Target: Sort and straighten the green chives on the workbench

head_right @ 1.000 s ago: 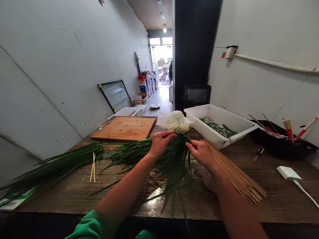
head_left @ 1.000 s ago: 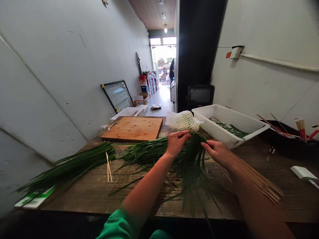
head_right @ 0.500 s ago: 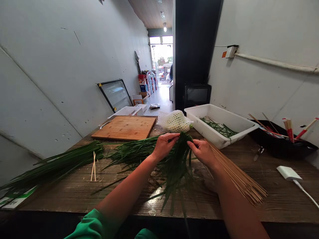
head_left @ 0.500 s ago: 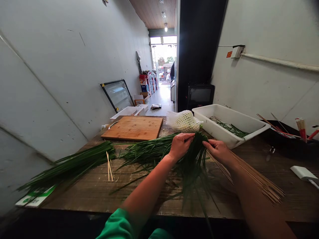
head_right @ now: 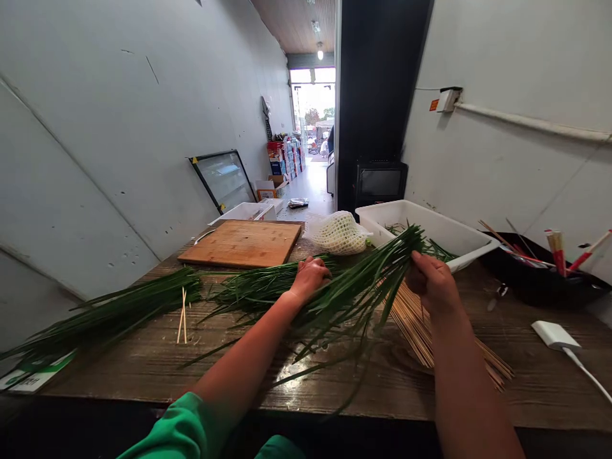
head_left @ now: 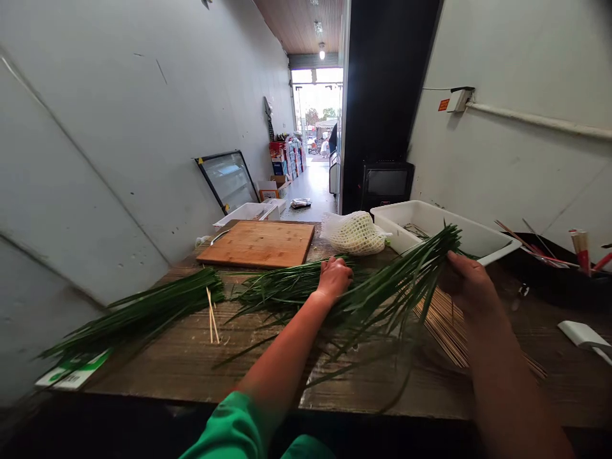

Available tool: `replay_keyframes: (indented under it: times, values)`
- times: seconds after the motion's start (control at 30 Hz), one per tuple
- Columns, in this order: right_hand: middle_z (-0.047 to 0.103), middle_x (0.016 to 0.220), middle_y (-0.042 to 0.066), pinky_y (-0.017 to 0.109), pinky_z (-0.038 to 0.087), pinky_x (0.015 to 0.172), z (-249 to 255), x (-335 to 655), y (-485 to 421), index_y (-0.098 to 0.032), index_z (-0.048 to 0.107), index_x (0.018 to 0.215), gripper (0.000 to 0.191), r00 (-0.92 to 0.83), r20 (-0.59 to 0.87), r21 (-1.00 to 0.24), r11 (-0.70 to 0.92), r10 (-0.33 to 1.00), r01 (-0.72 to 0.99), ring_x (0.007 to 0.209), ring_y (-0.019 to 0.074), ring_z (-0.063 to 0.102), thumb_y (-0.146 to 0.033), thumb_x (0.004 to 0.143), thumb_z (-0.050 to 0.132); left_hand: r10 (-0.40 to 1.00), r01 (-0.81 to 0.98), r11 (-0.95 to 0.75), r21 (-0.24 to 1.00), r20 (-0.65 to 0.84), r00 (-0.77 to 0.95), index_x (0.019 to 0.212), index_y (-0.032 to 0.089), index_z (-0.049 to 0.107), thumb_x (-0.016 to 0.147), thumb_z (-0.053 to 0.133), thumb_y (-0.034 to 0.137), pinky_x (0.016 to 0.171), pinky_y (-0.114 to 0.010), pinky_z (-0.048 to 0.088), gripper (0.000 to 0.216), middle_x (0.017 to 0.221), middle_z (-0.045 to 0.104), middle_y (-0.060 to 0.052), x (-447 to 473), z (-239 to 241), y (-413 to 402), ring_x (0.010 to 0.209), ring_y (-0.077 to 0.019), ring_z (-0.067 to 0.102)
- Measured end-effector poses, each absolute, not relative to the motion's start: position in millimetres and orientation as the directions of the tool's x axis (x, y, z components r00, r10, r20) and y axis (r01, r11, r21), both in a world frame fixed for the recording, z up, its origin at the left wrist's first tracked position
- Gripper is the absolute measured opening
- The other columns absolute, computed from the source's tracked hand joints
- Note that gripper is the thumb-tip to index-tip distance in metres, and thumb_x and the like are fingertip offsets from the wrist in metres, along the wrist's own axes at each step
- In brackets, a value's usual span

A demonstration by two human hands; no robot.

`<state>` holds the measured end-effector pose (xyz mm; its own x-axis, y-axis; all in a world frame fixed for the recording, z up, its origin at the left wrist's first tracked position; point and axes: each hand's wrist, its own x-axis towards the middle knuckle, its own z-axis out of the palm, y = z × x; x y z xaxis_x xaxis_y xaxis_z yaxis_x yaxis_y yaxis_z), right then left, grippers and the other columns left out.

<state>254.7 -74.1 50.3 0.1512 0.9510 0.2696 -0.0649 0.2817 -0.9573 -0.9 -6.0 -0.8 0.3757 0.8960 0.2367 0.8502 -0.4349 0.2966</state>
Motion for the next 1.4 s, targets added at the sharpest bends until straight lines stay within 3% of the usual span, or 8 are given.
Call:
replay_keyframes:
  times: [0.17, 0.27, 0.47, 0.57, 0.73, 1.0, 1.27, 1.4]
  values:
    - [0.015, 0.046, -0.009, 0.023, 0.011, 0.035, 47.2, 259.8, -70.8, -0.024, 0.026, 0.054, 0.052, 0.071, 0.120, -0.992, 0.116, 0.990, 0.057, 0.037, 0.0055, 0.013, -0.058, 0.072, 0.061, 0.872, 0.839, -0.465, 0.283, 0.310, 0.379, 0.085, 0.022, 0.073, 0.078, 0.062, 0.026, 0.091, -0.039, 0.031, 0.014, 0.096, 0.061, -0.008, -0.9, 5.7, -9.4, 0.104, -0.0260, 0.047]
    - [0.020, 0.043, -0.009, 0.024, 0.012, 0.036, 41.6, 262.4, -64.5, -0.023, 0.035, 0.053, 0.048, 0.063, 0.027, -0.958, 0.008, 0.998, 0.286, 0.037, 0.0063, 0.016, -0.062, 0.068, 0.060, 0.894, 0.866, -0.428, 0.258, 0.262, 0.363, 0.081, 0.021, 0.074, 0.077, 0.062, 0.025, 0.089, -0.040, 0.032, 0.013, 0.091, 0.063, -0.009, -2.8, 7.2, -9.6, 0.101, -0.0268, 0.049]
    - [0.048, 0.045, 0.002, 0.027, 0.027, 0.048, 25.6, 276.1, -43.7, -0.019, 0.052, 0.046, 0.043, 0.229, 0.179, -0.487, -0.116, 0.957, 0.865, 0.049, 0.0159, 0.046, -0.051, 0.075, 0.049, 0.875, 0.846, -0.481, 0.231, 0.188, 0.446, 0.083, 0.022, 0.074, 0.075, 0.064, 0.025, 0.086, -0.040, 0.034, 0.013, 0.091, 0.065, -0.009, -6.6, 3.8, -9.3, 0.100, -0.0281, 0.051]
    - [0.057, 0.053, 0.007, 0.027, 0.027, 0.049, 21.7, 279.6, -39.8, -0.019, 0.055, 0.049, 0.043, 0.255, 0.132, -0.302, -0.206, 0.958, 0.931, 0.054, 0.0182, 0.051, -0.048, 0.079, 0.044, 0.864, 0.847, -0.500, 0.184, 0.174, 0.472, 0.080, 0.020, 0.072, 0.074, 0.064, 0.021, 0.086, -0.040, 0.034, 0.010, 0.089, 0.065, -0.010, -4.9, 3.9, -11.1, 0.098, -0.0275, 0.051]
    - [0.064, 0.066, 0.010, 0.027, 0.030, 0.051, 24.8, 275.6, -42.4, -0.018, 0.060, 0.057, 0.048, 0.233, 0.089, -0.206, -0.211, 0.968, 0.955, 0.063, 0.0212, 0.057, -0.051, 0.083, 0.038, 0.863, 0.853, -0.503, 0.141, 0.125, 0.489, 0.081, 0.020, 0.072, 0.075, 0.063, 0.022, 0.088, -0.041, 0.034, 0.010, 0.091, 0.064, -0.010, -3.6, 6.2, -13.4, 0.100, -0.0274, 0.050]
    - [0.054, 0.053, 0.004, 0.027, 0.028, 0.051, 32.7, 266.0, -48.2, -0.019, 0.053, 0.051, 0.044, 0.205, 0.150, -0.328, -0.147, 0.967, 0.933, 0.056, 0.0182, 0.051, -0.050, 0.081, 0.042, 0.897, 0.866, -0.437, 0.242, 0.197, 0.397, 0.084, 0.021, 0.074, 0.079, 0.058, 0.022, 0.090, -0.041, 0.034, 0.017, 0.092, 0.068, -0.009, -1.8, 10.0, -13.3, 0.099, -0.0264, 0.054]
    - [0.042, 0.047, -0.003, 0.024, 0.029, 0.048, 37.8, 248.4, -62.1, -0.018, 0.058, 0.058, 0.045, 0.092, 0.360, -0.710, 0.209, 0.928, 0.672, 0.051, 0.0129, 0.043, -0.059, 0.076, 0.053, 0.907, 0.661, -0.419, 0.622, 0.318, 0.276, 0.085, 0.020, 0.074, 0.078, 0.060, 0.021, 0.080, -0.030, 0.044, 0.015, 0.087, 0.073, -0.005, 2.8, 12.3, -7.9, 0.084, -0.0189, 0.063]
    - [0.041, 0.049, -0.004, 0.024, 0.030, 0.048, 39.1, 242.5, -67.4, -0.018, 0.056, 0.061, 0.042, 0.041, 0.352, -0.800, 0.278, 0.935, 0.531, 0.049, 0.0109, 0.040, -0.057, 0.078, 0.054, 0.923, 0.329, -0.383, 0.863, 0.347, 0.166, 0.084, 0.016, 0.072, 0.080, 0.057, 0.025, 0.066, -0.026, 0.047, 0.018, 0.074, 0.071, -0.005, 9.9, 20.4, -13.4, 0.064, -0.0145, 0.062]
